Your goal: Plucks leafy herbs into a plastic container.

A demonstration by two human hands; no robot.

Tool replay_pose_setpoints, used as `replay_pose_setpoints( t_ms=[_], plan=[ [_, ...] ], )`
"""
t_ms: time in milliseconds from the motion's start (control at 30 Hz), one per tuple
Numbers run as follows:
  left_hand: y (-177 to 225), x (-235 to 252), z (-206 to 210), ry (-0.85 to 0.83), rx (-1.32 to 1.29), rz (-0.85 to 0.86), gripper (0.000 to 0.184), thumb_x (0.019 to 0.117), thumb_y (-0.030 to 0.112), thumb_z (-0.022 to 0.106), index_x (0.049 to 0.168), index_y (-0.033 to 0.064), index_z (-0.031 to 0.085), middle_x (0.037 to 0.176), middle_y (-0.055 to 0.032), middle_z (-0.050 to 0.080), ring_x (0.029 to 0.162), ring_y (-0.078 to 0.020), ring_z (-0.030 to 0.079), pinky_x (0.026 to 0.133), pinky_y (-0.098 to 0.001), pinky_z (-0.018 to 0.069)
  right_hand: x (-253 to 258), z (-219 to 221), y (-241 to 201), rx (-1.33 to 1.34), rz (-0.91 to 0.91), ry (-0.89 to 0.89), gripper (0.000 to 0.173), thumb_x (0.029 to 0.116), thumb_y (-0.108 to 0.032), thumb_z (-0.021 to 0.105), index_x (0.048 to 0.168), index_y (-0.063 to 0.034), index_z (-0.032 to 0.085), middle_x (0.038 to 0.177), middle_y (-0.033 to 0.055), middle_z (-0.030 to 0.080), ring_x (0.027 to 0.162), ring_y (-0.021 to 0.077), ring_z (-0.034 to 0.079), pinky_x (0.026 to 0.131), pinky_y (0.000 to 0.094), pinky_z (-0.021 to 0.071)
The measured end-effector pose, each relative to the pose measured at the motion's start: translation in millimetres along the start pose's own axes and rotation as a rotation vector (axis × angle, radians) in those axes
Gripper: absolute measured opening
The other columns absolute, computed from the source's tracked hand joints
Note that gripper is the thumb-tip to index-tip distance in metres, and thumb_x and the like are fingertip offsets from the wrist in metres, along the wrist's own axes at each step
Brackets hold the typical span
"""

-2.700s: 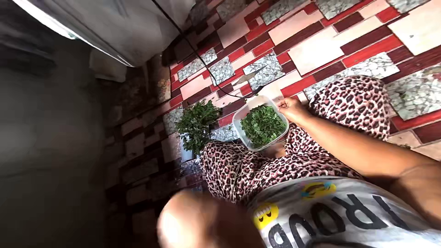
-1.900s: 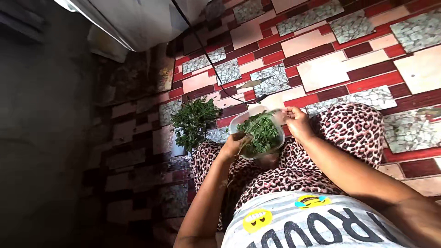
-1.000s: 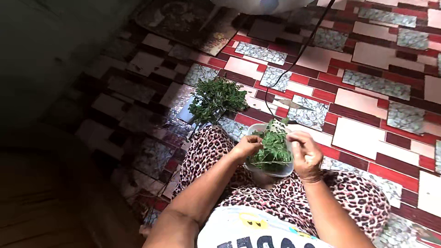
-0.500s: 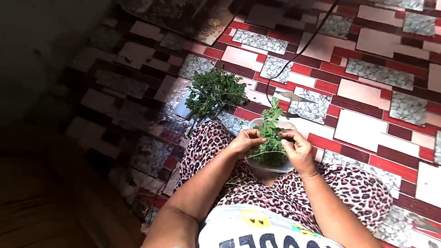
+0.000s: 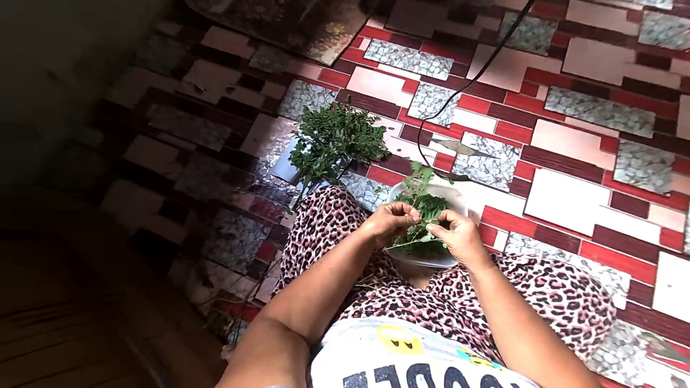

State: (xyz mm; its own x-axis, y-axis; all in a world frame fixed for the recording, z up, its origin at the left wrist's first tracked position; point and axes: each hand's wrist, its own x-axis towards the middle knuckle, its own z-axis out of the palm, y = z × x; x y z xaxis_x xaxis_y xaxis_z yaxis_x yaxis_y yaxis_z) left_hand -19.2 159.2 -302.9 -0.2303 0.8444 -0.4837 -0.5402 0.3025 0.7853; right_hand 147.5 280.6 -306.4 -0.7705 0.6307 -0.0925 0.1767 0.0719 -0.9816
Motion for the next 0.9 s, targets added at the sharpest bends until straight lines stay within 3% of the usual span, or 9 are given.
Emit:
replay_pose_setpoints(
  t_ms=[167, 300, 500, 667, 833, 900],
  plan=[
    [-0.3, 0.1, 0.9, -0.007, 0.024, -0.001, 0.013, 0.0916, -0.005, 0.068, 0.100, 0.0033, 0.064, 0.080, -0.0016, 0.065, 0.061, -0.0047, 0.054, 0.058, -0.0195, 0.0458, -1.1, 1.2, -0.7, 0.040, 0.052, -0.011, 0.014, 0.0837, 0.002, 0.076, 0.095, -0.0017, 0.068, 0.091, 0.0038, 0.070, 0.085, 0.0072, 0.067, 0.080, 0.0257, 0.0578],
    [0.4, -1.5, 3.8, 0.015, 0.029, 0.009, 0.012, 0.0917, -0.004, 0.069, 0.101, 0.0022, 0.064, 0.079, -0.0033, 0.065, 0.057, -0.0038, 0.050, 0.053, -0.0182, 0.0415, -1.8, 2.0, -0.7, 0.039, 0.044, -0.003, 0.013, 0.0840, 0.004, 0.075, 0.094, -0.0018, 0.068, 0.089, 0.0035, 0.069, 0.083, 0.0074, 0.067, 0.079, 0.0257, 0.0579],
    [-1.5, -0.4, 3.9, 0.007, -0.007, 0.006, 0.004, 0.0970, 0.003, 0.064, 0.100, 0.0042, 0.065, 0.080, -0.0032, 0.065, 0.057, -0.0036, 0.051, 0.054, -0.0184, 0.0425, -1.6, 0.9, 2.3, 0.044, 0.030, 0.009, 0.012, 0.0854, 0.003, 0.074, 0.093, -0.0030, 0.068, 0.088, 0.0023, 0.068, 0.081, 0.0071, 0.065, 0.076, 0.0253, 0.0569],
    [-2.8, -0.7, 1.9, 0.016, 0.060, 0.071, 0.016, 0.0895, -0.005, 0.070, 0.102, 0.0029, 0.065, 0.080, -0.0025, 0.065, 0.059, -0.0046, 0.054, 0.054, -0.0192, 0.0449, -1.7, 0.9, 1.3, 0.046, 0.041, -0.004, 0.013, 0.0851, 0.005, 0.074, 0.094, -0.0014, 0.068, 0.090, 0.0036, 0.069, 0.083, 0.0075, 0.066, 0.078, 0.0262, 0.0579],
    [-5.7, 1.6, 0.3, 0.020, 0.125, 0.109, 0.024, 0.0881, -0.006, 0.071, 0.109, 0.0036, 0.062, 0.081, -0.0018, 0.065, 0.061, -0.0042, 0.053, 0.054, -0.0185, 0.0443, -0.8, -1.1, -1.9, 0.112, 0.151, -0.049, 0.002, 0.0930, -0.006, 0.068, 0.092, -0.0053, 0.067, 0.082, 0.0011, 0.065, 0.076, 0.0079, 0.062, 0.074, 0.0278, 0.0546],
    [-5.1, 2.1, 1.1, 0.019, 0.155, 0.104, 0.027, 0.0868, -0.006, 0.071, 0.111, 0.0035, 0.063, 0.080, -0.0013, 0.064, 0.060, -0.0041, 0.053, 0.054, -0.0186, 0.0433, 0.1, -2.3, -1.4, 0.088, 0.138, -0.032, 0.006, 0.0957, -0.008, 0.066, 0.090, -0.0061, 0.068, 0.080, -0.0005, 0.064, 0.074, 0.0063, 0.060, 0.072, 0.0262, 0.0524]
  ],
)
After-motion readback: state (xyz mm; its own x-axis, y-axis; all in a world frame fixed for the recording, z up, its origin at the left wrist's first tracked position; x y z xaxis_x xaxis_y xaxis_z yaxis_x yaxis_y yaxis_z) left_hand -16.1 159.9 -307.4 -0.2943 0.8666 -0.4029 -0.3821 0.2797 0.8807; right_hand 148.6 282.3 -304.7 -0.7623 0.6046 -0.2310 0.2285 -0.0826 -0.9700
